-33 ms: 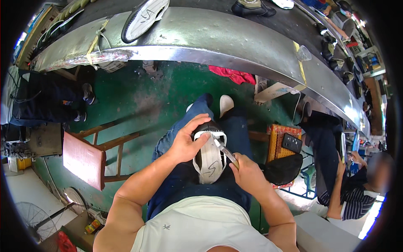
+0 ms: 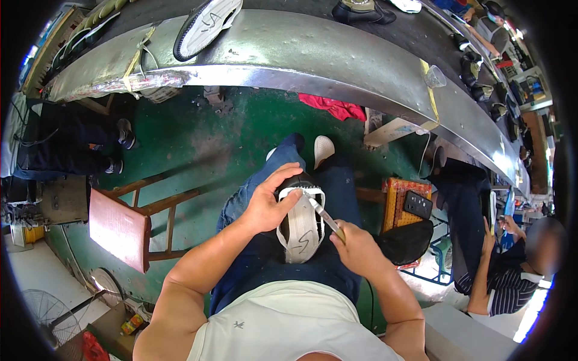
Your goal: Trimming and adjusting shoe uppers on lasts using pliers at an assembly line.
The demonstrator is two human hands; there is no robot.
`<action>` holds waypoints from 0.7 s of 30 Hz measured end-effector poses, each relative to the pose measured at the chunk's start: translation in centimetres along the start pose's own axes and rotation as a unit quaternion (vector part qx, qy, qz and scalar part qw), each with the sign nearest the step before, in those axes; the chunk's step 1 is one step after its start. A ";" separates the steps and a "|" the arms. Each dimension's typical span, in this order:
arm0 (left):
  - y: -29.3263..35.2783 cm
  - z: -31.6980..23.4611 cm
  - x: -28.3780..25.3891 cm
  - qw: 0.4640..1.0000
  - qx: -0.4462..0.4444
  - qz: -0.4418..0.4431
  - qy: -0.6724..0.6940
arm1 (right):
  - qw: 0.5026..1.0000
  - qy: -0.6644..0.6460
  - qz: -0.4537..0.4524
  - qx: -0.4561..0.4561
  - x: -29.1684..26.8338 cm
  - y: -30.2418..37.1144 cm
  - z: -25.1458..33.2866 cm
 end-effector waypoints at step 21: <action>6.6 1.4 3.4 0.975 -0.198 -0.008 -0.098 | 0.906 -0.357 0.016 0.227 10.5 2.0 -7.5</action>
Point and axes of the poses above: each hand's wrist, its own y-axis away from the middle knuckle, its own x-axis out of the palm, z = x × y, the point moved 6 cm from there along -y, towards the middle knuckle, and after that the axes turned 4 degrees about x, right-handed, at the moved point
